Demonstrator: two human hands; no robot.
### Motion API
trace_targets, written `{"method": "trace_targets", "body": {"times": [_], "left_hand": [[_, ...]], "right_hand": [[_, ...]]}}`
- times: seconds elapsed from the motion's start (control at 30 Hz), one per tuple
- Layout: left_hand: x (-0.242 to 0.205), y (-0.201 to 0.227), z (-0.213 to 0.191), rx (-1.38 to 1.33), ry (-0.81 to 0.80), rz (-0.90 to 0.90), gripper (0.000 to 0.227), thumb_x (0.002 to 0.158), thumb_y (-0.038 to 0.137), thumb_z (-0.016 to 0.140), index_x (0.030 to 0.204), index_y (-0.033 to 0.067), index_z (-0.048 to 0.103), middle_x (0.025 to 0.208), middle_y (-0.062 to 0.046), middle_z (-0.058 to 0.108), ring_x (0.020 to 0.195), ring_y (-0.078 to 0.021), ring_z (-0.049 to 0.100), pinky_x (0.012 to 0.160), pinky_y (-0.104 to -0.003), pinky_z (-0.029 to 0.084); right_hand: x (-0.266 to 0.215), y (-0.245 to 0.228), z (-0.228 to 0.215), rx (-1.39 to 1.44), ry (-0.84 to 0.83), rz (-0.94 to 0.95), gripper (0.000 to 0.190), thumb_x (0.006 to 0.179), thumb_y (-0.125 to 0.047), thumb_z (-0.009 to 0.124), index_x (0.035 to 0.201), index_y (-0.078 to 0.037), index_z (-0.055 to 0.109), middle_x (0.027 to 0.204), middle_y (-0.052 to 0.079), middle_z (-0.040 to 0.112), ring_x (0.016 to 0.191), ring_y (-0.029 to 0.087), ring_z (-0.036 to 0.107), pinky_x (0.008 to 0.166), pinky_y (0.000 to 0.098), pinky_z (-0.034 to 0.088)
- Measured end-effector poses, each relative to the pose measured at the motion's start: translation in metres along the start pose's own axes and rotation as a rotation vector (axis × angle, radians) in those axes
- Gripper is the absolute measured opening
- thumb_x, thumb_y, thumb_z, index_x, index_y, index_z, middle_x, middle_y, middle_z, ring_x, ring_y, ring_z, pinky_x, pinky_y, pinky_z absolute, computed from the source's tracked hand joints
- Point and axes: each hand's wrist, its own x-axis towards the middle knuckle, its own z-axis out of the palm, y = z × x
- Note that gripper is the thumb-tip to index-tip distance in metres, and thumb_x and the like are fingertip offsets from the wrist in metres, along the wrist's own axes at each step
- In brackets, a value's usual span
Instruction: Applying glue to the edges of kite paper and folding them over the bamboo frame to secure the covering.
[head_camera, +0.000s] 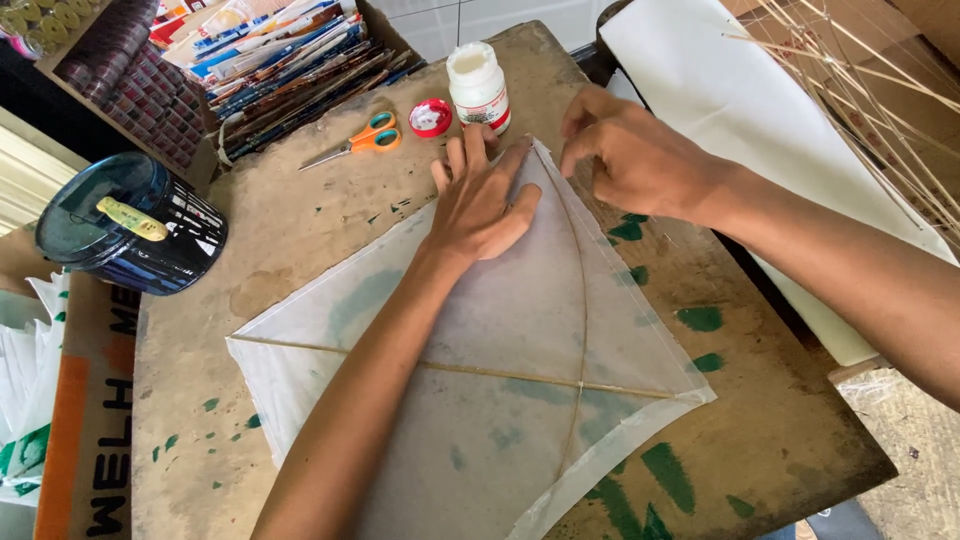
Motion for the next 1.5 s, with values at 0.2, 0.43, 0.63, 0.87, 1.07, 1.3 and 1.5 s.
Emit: {"method": "trace_targets", "body": {"times": [0.2,0.43,0.63,0.87,1.07,1.3,1.5], "left_hand": [[0.001,-0.002,-0.003,-0.107,-0.002,-0.047,0.058,0.084,0.036,0.045,0.140,0.0225,0.053,0.122,-0.008,0.037,0.113,-0.0289,0.037,0.091,-0.044,0.031],[0.018,-0.013,-0.002,-0.329,0.228,-0.203,0.044,0.080,0.032,0.061,0.121,0.0231,0.045,0.119,-0.003,0.043,0.115,-0.0275,0.041,0.089,-0.041,0.031],[0.051,-0.032,0.006,-0.338,0.539,-0.300,0.072,0.069,0.041,0.082,0.124,0.0116,0.047,0.123,-0.009,0.052,0.123,-0.0322,0.047,0.094,-0.049,0.041],[0.061,-0.046,0.010,-0.535,0.580,-0.238,0.059,0.068,0.042,0.085,0.110,0.0106,0.058,0.103,-0.001,0.068,0.088,-0.0165,0.064,0.076,-0.036,0.044],[0.062,-0.048,0.011,-0.539,0.580,-0.248,0.059,0.067,0.044,0.085,0.110,0.0132,0.059,0.100,0.001,0.072,0.083,-0.0148,0.068,0.078,-0.035,0.046],[0.063,-0.048,0.014,-0.469,0.598,-0.262,0.064,0.065,0.057,0.082,0.108,0.0144,0.059,0.099,0.002,0.068,0.084,-0.0151,0.062,0.087,-0.038,0.040],[0.036,-0.017,-0.004,-0.321,0.611,-0.354,0.069,0.063,0.015,0.080,0.123,0.0169,0.048,0.122,-0.009,0.054,0.123,-0.0326,0.050,0.096,-0.057,0.035]], "right_hand": [[0.010,0.007,-0.006,0.059,0.125,0.134,0.058,0.072,0.019,0.047,0.116,-0.007,0.074,0.117,0.017,0.056,0.111,0.035,0.056,0.086,0.0452,0.047],[0.056,0.026,0.001,-0.017,0.250,0.038,0.051,0.081,-0.006,0.074,0.131,-0.005,0.067,0.110,0.017,0.057,0.097,0.033,0.061,0.088,0.0447,0.048],[0.097,0.033,0.010,-0.041,0.420,-0.270,0.048,0.092,-0.018,0.081,0.136,-0.005,0.068,0.104,0.016,0.053,0.097,0.029,0.053,0.083,0.0407,0.044],[0.105,0.035,0.005,-0.274,0.380,-0.236,0.041,0.092,-0.031,0.084,0.128,-0.014,0.076,0.113,0.011,0.050,0.098,0.032,0.053,0.080,0.0500,0.039],[0.105,0.036,0.005,-0.373,0.399,-0.283,0.031,0.095,-0.031,0.081,0.122,-0.016,0.078,0.112,0.009,0.053,0.096,0.030,0.053,0.080,0.0456,0.036],[0.087,0.020,-0.001,0.152,0.365,-0.106,0.038,0.083,-0.026,0.088,0.114,-0.016,0.069,0.109,0.009,0.051,0.104,0.025,0.057,0.090,0.0404,0.046],[0.061,0.011,-0.013,0.299,0.238,0.141,0.032,0.082,-0.010,0.086,0.108,-0.012,0.068,0.110,0.007,0.062,0.089,0.016,0.059,0.070,0.0281,0.049]]}}
